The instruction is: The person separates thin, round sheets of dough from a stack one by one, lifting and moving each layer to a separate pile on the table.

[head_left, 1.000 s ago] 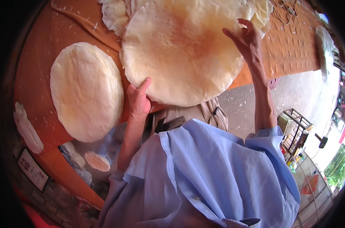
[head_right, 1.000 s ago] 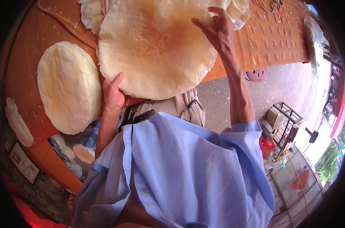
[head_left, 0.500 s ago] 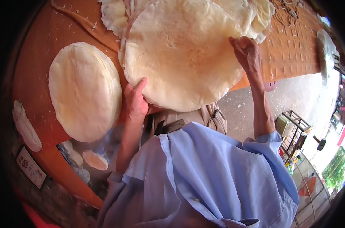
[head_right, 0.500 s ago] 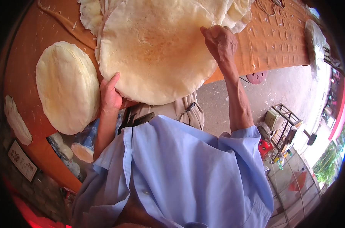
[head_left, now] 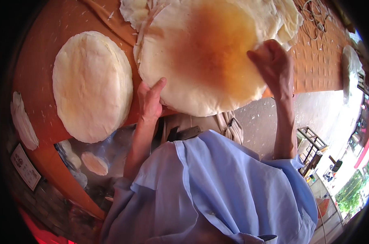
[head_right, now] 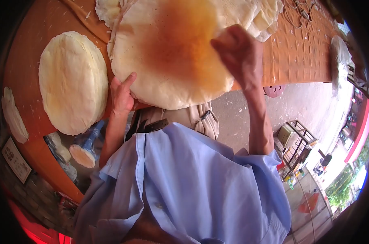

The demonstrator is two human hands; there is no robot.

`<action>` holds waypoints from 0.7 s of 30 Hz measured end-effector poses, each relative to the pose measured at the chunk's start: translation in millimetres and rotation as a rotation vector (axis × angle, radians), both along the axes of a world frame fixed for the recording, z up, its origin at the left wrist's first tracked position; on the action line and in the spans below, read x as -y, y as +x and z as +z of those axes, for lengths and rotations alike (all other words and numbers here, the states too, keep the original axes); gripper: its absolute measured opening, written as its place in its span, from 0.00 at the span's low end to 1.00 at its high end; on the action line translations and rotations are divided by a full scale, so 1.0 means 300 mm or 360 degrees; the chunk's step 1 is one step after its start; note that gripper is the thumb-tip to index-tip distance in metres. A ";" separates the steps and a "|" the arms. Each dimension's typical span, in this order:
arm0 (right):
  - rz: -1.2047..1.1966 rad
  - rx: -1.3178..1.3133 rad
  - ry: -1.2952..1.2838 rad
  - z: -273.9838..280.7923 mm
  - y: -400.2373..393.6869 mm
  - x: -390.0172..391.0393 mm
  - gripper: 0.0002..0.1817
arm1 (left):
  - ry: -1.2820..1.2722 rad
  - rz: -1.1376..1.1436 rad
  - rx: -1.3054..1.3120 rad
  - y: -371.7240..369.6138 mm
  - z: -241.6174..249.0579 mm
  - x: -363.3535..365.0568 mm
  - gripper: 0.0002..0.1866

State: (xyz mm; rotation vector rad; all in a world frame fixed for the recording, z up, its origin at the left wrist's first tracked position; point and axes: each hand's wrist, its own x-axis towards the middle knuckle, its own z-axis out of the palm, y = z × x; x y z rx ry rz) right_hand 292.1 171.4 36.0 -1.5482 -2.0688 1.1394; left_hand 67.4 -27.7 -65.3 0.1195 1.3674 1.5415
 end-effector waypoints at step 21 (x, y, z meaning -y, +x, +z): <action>0.0100 -0.0325 0.0161 0.143 -0.057 0.001 0.12 | 0.0066 -0.0002 0.0033 -0.014 -0.021 0.053 0.24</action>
